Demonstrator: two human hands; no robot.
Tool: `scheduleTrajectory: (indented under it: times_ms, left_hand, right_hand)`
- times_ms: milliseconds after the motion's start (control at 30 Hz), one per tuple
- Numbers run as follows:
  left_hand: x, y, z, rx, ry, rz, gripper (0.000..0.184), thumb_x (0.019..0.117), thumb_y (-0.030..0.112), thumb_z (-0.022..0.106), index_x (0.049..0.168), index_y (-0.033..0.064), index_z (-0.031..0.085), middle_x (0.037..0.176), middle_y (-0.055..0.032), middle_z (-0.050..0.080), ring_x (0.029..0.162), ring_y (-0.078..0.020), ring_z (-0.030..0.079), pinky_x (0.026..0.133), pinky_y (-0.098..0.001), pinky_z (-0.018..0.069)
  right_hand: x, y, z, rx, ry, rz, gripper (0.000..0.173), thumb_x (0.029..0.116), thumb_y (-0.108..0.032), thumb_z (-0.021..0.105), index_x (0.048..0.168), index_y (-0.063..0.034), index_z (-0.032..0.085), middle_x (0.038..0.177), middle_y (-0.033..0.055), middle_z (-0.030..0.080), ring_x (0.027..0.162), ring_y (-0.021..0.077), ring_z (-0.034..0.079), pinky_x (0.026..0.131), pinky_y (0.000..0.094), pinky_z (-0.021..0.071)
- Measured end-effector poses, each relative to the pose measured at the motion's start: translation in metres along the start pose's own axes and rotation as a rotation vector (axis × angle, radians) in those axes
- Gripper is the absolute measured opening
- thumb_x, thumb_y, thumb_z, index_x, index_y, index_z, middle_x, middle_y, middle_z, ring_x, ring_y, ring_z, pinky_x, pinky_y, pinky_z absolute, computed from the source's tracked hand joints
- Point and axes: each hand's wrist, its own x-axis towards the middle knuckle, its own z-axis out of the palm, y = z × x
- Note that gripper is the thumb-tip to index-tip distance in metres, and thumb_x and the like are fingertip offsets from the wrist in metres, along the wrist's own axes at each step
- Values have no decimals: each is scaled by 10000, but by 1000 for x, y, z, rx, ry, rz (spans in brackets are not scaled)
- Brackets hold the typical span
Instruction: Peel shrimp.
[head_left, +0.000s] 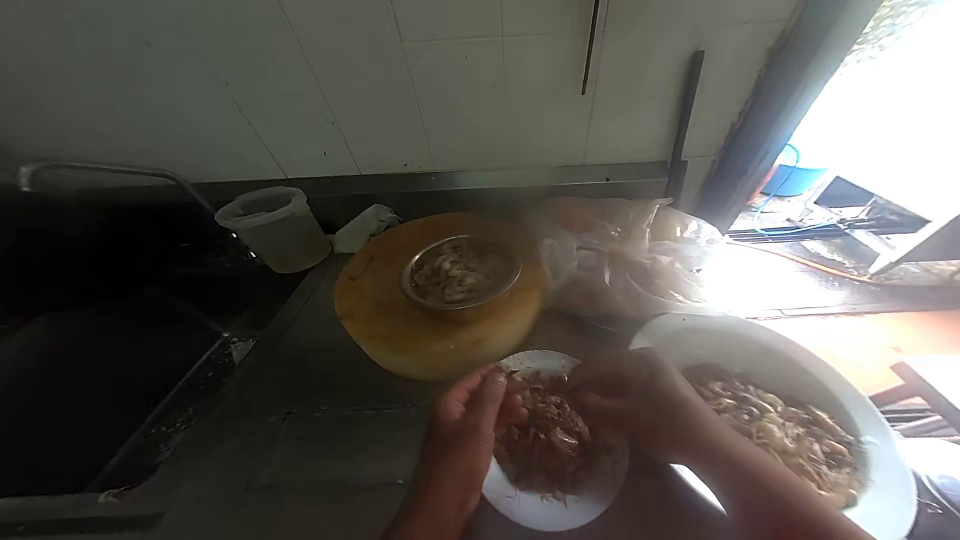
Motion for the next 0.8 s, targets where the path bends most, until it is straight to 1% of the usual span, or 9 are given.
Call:
scheduleTrajectory:
  times_ms: [33, 100, 167, 200, 267, 333, 467, 633, 800]
  left_hand:
    - [1, 3, -5, -45, 7, -23, 264, 1060, 144, 536, 1147, -46, 698, 1001, -194, 716, 854, -275, 722, 805, -400, 628]
    - [1, 9, -13, -76, -43, -36, 271, 1054, 157, 556, 1163, -45, 700, 1063, -202, 712, 911, -285, 718, 846, -413, 619]
    - [-1, 12, -16, -73, -98, -19, 275, 1051, 157, 563, 1164, -53, 699, 1071, -206, 715, 925, -293, 723, 868, -426, 620]
    - [-3, 13, -15, -70, -125, -8, 275, 1051, 154, 561, 1162, -59, 694, 1063, -210, 718, 922, -294, 727, 869, -427, 622]
    - [-5, 12, -12, -79, -184, 9, 281, 1054, 152, 555, 1170, -71, 680, 1033, -210, 720, 906, -293, 730, 858, -430, 626]
    - [-8, 10, -10, -99, -254, 18, 289, 1055, 153, 557, 1200, -70, 670, 1035, -205, 716, 898, -282, 726, 847, -427, 626]
    - [-11, 4, -11, -35, -302, 36, 232, 1009, 123, 635, 1159, -47, 685, 1031, -187, 717, 884, -274, 731, 827, -427, 638]
    - [-14, -5, -8, -83, -159, -17, 237, 1010, 90, 620, 1171, -76, 675, 983, -196, 728, 828, -273, 738, 795, -420, 643]
    - [-7, -2, -20, -187, -45, -50, 237, 1020, 71, 600, 1191, -83, 658, 1011, -222, 717, 876, -295, 740, 852, -433, 634]
  right_hand:
    - [-2, -1, -1, -109, -14, 7, 93, 922, -278, 754, 985, -226, 796, 915, -75, 755, 809, 62, 713, 728, 274, 625]
    - [-5, -5, 0, -364, -58, -5, 289, 936, -404, 725, 1204, -296, 745, 1172, -101, 697, 1054, 49, 663, 903, 318, 594]
    - [-7, -7, 7, -428, -38, -40, 449, 938, -441, 711, 1364, -310, 662, 1367, -79, 624, 1234, 70, 595, 1021, 353, 547]
    - [-7, -7, 10, -379, -14, -49, 488, 941, -463, 705, 1396, -299, 641, 1388, -67, 619, 1255, 74, 596, 1030, 344, 552]
    - [-6, -7, 13, -201, 12, -54, 473, 958, -485, 696, 1363, -246, 656, 1277, -55, 675, 1161, 80, 651, 976, 317, 585]
    - [-5, -5, 17, -67, -5, -59, 307, 992, -426, 678, 1199, -207, 737, 1080, -64, 742, 961, 68, 712, 844, 281, 624]
    - [-8, -1, 24, -83, -40, -6, 208, 1011, -370, 658, 1010, -186, 755, 860, -68, 726, 722, 44, 687, 664, 240, 604]
    - [-19, 9, 29, -264, 67, -51, 237, 1036, -390, 588, 972, -203, 720, 799, -92, 679, 676, 10, 645, 617, 216, 570]
    - [-28, 21, 24, -245, 131, -35, 171, 1024, -348, 616, 1041, -227, 735, 928, -88, 715, 772, 28, 682, 683, 242, 607]
